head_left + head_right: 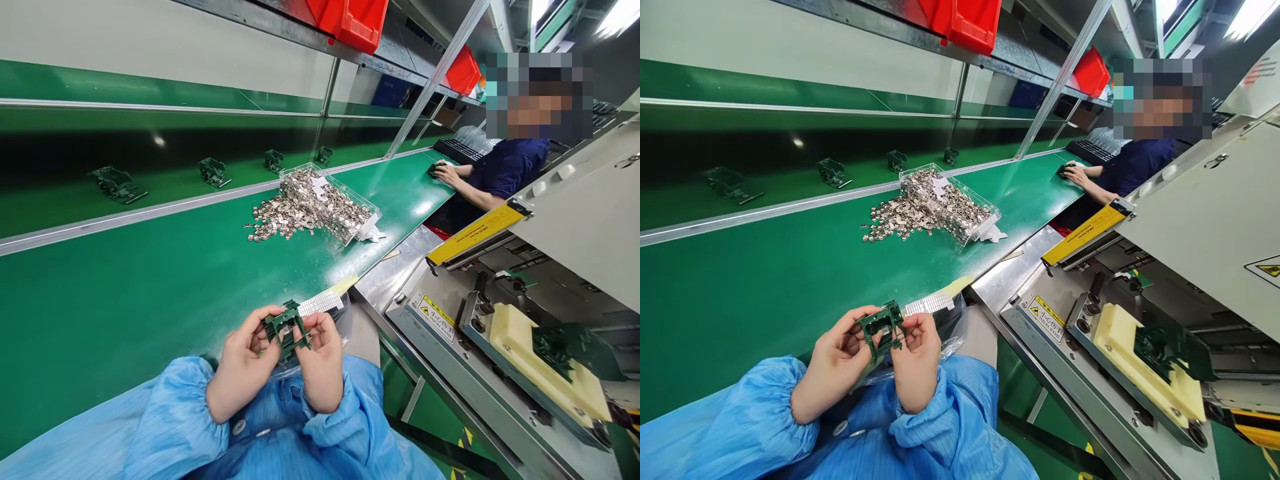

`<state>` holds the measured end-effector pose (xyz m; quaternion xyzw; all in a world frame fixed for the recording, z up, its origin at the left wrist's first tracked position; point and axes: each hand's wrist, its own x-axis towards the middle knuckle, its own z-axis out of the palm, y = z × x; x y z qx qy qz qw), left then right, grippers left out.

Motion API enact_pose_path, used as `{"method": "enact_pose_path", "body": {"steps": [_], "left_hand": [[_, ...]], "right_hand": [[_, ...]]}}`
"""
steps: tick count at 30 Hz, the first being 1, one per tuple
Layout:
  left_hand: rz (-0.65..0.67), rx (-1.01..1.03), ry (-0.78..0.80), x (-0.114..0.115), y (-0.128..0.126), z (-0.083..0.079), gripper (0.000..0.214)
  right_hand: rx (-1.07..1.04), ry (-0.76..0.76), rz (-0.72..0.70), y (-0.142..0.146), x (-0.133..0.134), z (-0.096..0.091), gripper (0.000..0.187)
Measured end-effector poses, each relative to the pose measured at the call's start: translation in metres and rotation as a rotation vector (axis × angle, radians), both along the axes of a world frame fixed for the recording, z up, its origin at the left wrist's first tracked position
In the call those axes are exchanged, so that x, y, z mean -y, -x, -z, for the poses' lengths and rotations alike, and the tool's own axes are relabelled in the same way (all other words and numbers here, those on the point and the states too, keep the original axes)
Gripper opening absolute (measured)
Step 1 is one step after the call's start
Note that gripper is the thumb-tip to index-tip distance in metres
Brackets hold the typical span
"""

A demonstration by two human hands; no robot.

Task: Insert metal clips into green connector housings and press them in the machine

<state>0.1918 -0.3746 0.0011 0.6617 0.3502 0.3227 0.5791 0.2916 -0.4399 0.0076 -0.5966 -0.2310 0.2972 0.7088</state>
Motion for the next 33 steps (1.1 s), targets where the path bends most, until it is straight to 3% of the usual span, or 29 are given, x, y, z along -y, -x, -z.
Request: {"method": "enact_pose_path", "body": {"steps": [9, 19, 26, 30, 33], "left_hand": [[0.057, -0.025, -0.010, 0.009, -0.002, -0.009, 0.032], [0.126, -0.064, -0.028, 0.033, -0.029, -0.009, 0.034], [0.052, 0.119, 0.011, 0.000, -0.080, -0.018, 0.035], [0.099, 0.193, 0.025, -0.019, -0.114, -0.005, 0.039], [0.098, 0.200, 0.021, -0.023, -0.124, 0.010, 0.042]], "right_hand": [[-0.122, -0.042, -0.022, -0.004, 0.015, 0.003, 0.031], [-0.270, -0.112, 0.102, -0.019, 0.047, 0.022, 0.033], [-0.141, 0.039, 0.180, -0.058, 0.031, 0.060, 0.040], [-0.059, 0.046, 0.186, -0.073, 0.006, 0.077, 0.036], [-0.024, 0.047, 0.210, -0.073, -0.005, 0.081, 0.040]]}}
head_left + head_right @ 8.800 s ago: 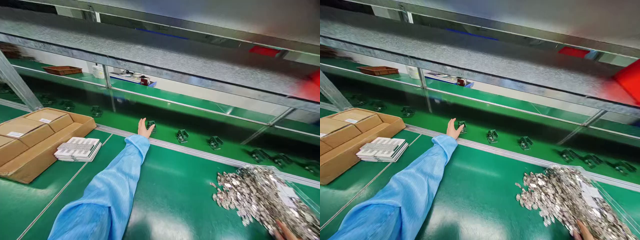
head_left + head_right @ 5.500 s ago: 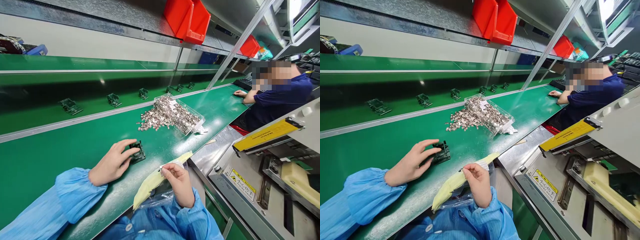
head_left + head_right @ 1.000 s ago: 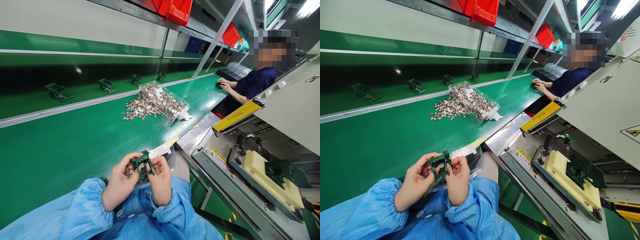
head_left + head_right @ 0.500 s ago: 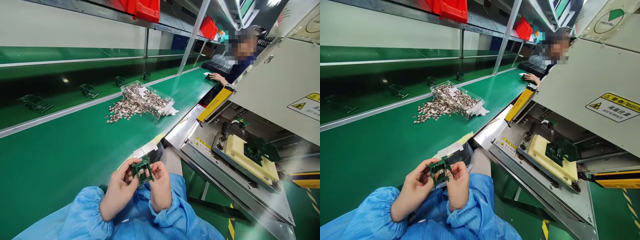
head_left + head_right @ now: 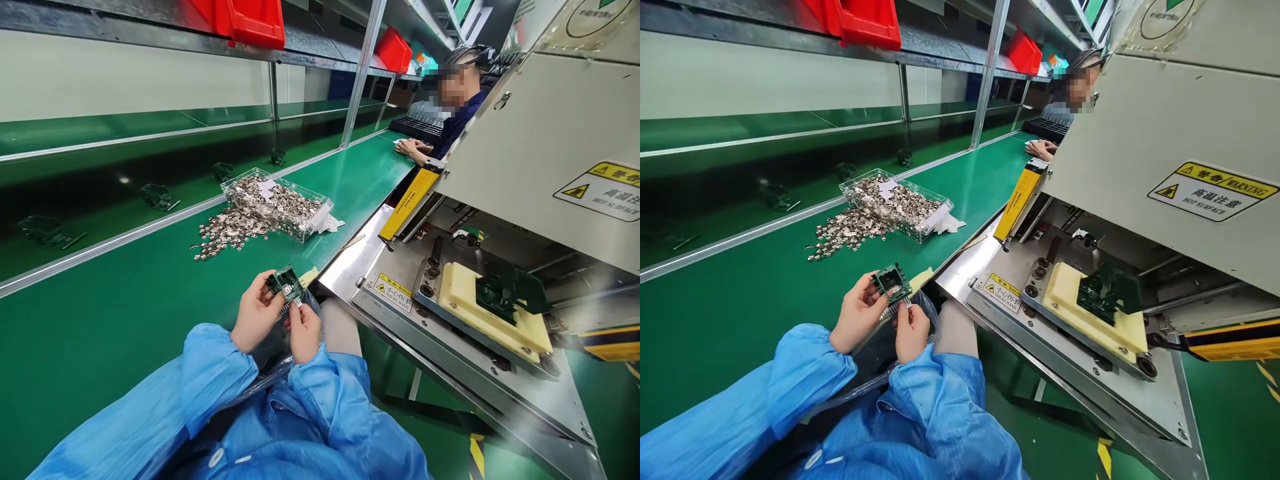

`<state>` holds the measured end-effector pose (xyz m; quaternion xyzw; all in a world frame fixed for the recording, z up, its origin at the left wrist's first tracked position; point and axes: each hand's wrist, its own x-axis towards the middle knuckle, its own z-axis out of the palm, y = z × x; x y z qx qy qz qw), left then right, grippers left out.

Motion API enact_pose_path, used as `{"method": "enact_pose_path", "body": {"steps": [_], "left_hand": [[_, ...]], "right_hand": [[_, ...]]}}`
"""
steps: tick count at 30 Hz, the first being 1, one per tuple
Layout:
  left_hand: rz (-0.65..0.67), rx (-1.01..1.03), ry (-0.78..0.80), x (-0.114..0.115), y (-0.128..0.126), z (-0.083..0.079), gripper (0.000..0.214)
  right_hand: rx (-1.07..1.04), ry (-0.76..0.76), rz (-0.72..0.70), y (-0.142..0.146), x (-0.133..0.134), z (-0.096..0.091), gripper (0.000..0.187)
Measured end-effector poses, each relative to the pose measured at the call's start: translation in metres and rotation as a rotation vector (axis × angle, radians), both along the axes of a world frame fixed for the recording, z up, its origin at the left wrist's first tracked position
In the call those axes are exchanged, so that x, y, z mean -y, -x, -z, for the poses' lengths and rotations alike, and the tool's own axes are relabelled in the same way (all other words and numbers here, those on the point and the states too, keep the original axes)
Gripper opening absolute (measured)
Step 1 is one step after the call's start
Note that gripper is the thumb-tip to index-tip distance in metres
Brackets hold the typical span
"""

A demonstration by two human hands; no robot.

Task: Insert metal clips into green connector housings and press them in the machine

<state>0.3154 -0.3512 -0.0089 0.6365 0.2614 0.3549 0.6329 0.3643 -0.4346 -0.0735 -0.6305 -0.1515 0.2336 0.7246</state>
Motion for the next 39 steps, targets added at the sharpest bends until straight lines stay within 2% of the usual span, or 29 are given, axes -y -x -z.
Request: {"method": "enact_pose_path", "body": {"steps": [3, 7, 22, 39], "left_hand": [[0.010, -0.023, 0.001, 0.000, 0.001, 0.010, 0.041], [0.002, -0.095, -0.067, 0.002, 0.004, 0.014, 0.040], [-0.025, -0.149, -0.132, 0.004, 0.003, 0.009, 0.038], [-0.048, -0.177, -0.165, 0.006, 0.003, 0.005, 0.036]], "right_hand": [[0.016, 0.001, 0.034, 0.005, -0.004, 0.003, 0.043], [0.006, -0.016, 0.052, 0.008, -0.006, 0.007, 0.045], [-0.019, -0.081, 0.038, 0.007, -0.005, 0.024, 0.048], [0.103, 0.023, 0.045, 0.005, -0.003, 0.020, 0.056]]}}
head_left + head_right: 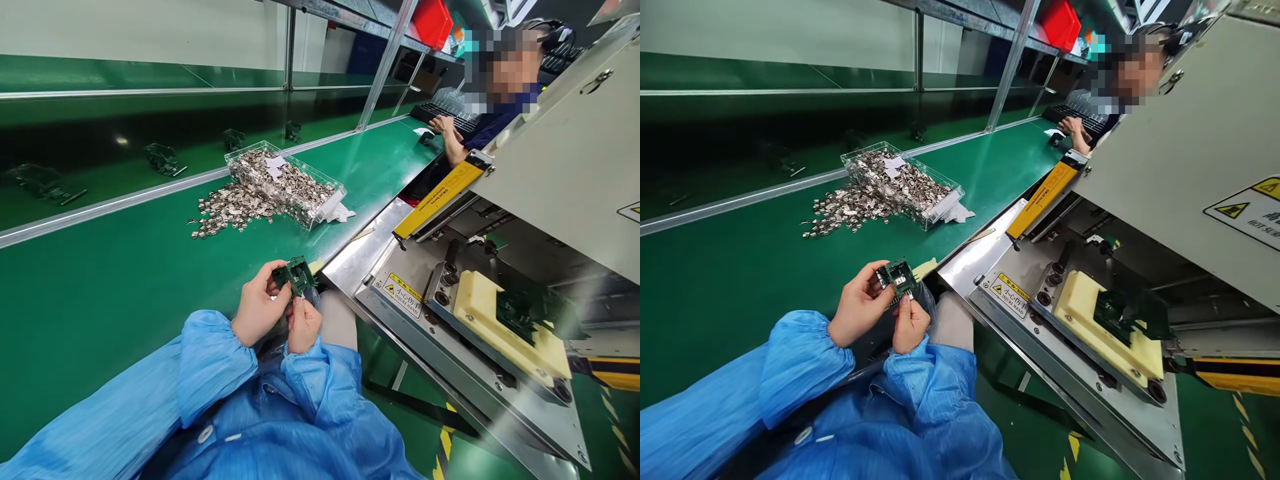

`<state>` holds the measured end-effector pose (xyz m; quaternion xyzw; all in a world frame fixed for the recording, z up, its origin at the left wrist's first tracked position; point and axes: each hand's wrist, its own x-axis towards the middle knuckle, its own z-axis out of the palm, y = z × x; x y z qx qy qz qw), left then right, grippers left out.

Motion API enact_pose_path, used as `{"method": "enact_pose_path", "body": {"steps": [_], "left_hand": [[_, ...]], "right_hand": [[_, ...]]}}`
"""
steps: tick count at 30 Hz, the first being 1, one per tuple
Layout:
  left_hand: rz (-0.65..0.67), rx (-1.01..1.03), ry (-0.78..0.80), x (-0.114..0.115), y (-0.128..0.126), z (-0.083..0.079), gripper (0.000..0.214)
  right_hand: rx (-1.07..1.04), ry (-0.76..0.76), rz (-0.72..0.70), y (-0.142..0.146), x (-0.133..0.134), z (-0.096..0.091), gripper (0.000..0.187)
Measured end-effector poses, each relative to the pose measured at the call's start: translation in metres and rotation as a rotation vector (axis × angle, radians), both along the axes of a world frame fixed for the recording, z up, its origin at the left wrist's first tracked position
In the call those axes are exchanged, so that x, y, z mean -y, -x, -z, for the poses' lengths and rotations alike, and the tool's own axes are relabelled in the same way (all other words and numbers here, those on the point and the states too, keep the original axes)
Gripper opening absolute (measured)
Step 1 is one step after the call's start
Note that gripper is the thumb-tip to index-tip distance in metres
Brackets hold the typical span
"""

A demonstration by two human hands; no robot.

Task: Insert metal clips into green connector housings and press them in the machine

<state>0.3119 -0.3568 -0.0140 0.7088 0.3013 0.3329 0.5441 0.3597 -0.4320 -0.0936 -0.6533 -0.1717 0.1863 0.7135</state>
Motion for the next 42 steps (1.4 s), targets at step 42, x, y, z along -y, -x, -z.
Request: {"method": "enact_pose_path", "body": {"steps": [42], "left_hand": [[0.206, 0.281, 0.151, 0.006, 0.045, -0.010, 0.036]], "right_hand": [[0.522, 0.098, -0.037, 0.007, 0.016, -0.110, 0.004]]}}
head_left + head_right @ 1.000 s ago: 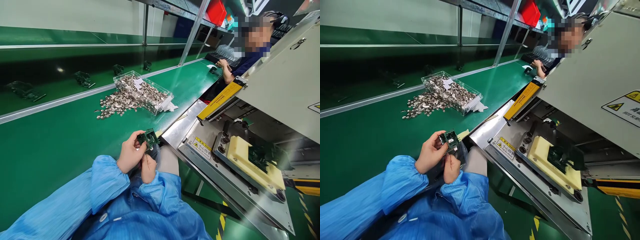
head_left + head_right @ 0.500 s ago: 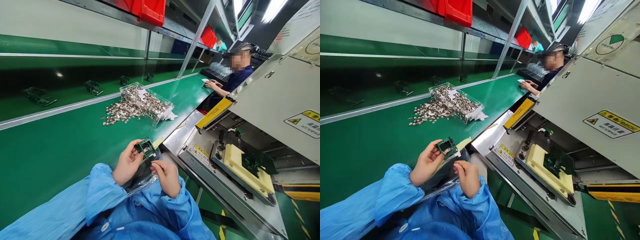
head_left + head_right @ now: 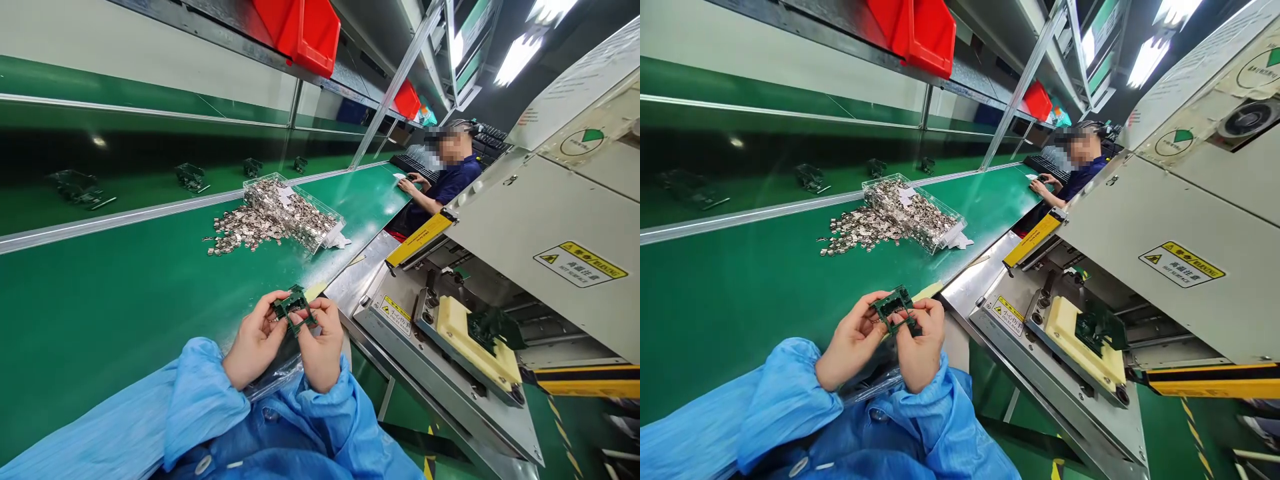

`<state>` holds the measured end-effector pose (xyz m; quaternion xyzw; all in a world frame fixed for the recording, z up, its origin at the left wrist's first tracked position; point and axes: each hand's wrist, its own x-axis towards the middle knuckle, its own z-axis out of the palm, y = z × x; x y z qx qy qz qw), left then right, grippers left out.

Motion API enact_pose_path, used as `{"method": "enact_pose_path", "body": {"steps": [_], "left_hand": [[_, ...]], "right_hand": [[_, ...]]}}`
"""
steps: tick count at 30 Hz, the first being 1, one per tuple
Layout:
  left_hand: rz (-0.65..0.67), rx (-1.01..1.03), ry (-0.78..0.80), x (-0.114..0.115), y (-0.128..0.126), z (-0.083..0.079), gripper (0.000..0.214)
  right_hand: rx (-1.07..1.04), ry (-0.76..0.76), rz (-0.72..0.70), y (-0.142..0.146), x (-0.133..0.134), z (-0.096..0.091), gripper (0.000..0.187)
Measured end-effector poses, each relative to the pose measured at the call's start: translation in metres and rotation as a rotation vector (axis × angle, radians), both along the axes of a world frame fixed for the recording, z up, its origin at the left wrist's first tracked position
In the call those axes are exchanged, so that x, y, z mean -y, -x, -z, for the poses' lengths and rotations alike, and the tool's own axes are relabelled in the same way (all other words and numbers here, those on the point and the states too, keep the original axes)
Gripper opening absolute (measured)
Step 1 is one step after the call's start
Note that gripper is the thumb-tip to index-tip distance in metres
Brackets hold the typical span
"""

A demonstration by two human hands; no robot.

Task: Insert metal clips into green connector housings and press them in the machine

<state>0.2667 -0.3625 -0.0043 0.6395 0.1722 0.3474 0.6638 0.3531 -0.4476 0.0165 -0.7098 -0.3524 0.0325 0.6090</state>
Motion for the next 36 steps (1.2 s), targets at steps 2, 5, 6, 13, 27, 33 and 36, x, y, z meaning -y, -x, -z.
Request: {"method": "enact_pose_path", "body": {"steps": [2, 5, 6, 13, 27, 33, 36], "left_hand": [[-0.009, -0.031, -0.054, 0.001, 0.002, -0.002, 0.034], [-0.027, -0.075, -0.133, 0.002, 0.004, -0.004, 0.033], [-0.033, -0.085, -0.154, 0.003, 0.005, -0.004, 0.033], [0.001, -0.141, -0.215, 0.006, 0.009, -0.003, 0.033], [0.750, -0.276, -0.166, 0.019, -0.037, -0.069, 0.047], [0.671, -0.079, -0.661, 0.080, -0.154, -0.109, 0.044], [0.644, 0.011, -0.772, 0.123, -0.211, -0.117, 0.057]], "right_hand": [[0.002, -0.001, 0.016, 0.000, 0.000, -0.001, 0.004], [-0.022, 0.003, 0.004, -0.001, 0.002, -0.004, 0.005], [-0.034, 0.005, -0.005, -0.002, 0.002, -0.005, 0.006], [-0.189, -0.075, -0.063, -0.002, 0.005, -0.004, 0.014], [0.135, -0.037, -0.369, -0.060, 0.125, -0.051, 0.063], [0.138, -0.471, 0.632, -0.121, 0.236, -0.050, 0.060], [0.182, -0.544, 0.940, -0.152, 0.270, -0.051, 0.059]]}}
